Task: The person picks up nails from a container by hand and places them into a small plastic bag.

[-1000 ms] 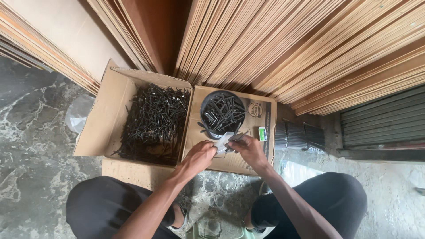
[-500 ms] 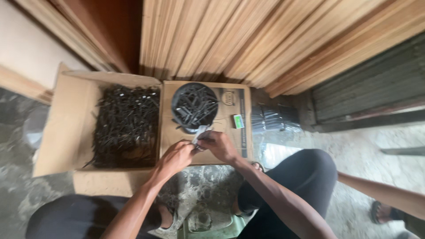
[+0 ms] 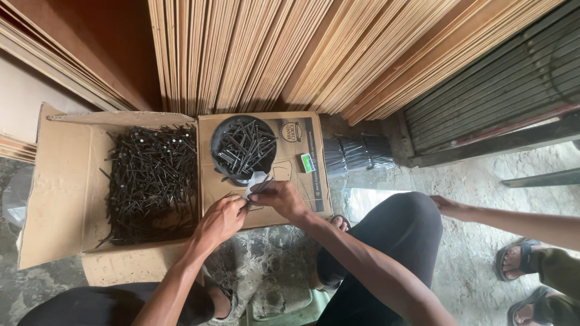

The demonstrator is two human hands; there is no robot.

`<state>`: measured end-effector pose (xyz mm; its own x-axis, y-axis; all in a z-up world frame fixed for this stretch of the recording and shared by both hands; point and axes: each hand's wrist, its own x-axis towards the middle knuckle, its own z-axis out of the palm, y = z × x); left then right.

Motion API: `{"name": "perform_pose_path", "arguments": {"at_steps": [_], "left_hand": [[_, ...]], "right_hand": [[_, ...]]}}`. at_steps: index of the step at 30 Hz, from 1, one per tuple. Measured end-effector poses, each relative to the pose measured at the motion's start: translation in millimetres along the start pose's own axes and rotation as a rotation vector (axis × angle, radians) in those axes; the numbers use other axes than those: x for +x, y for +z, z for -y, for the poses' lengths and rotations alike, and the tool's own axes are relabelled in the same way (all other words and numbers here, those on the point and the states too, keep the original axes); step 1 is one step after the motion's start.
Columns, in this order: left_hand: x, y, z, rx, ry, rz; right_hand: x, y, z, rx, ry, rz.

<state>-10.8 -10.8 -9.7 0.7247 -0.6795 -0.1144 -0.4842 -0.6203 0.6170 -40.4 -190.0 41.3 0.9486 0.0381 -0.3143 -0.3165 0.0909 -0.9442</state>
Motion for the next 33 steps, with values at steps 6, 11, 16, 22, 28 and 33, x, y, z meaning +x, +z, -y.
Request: {"name": "perform_pose_path", "arguments": {"at_steps": [6, 11, 16, 22, 28, 33], "left_hand": [[-1, -13, -9, -0.023, -0.030, 0.009], [-2, -13, -17, -0.013, -0.008, 0.005], [-4, -27, -32, 0.010, -0.007, 0.000], [-14, -45, -35, 0.125, 0.205, -0.031], [-13, -33, -15, 0.174, 0.227, -0.097], [-13, -39, -17, 0.146, 0.243, -0.112]], "right_hand": [[2, 0, -7, 0.152, 0.073, -0.017], [1, -4, -10, -0.067, 0.039, -0.004], [2, -1, 0, -0.298, 0.024, 0.008], [2, -7, -6, -0.236, -0.109, 0.018], [8, -13, 8, -0.382, -0.255, -0.036], [9, -9, 13, -0.461, -0.217, -0.085]]}}
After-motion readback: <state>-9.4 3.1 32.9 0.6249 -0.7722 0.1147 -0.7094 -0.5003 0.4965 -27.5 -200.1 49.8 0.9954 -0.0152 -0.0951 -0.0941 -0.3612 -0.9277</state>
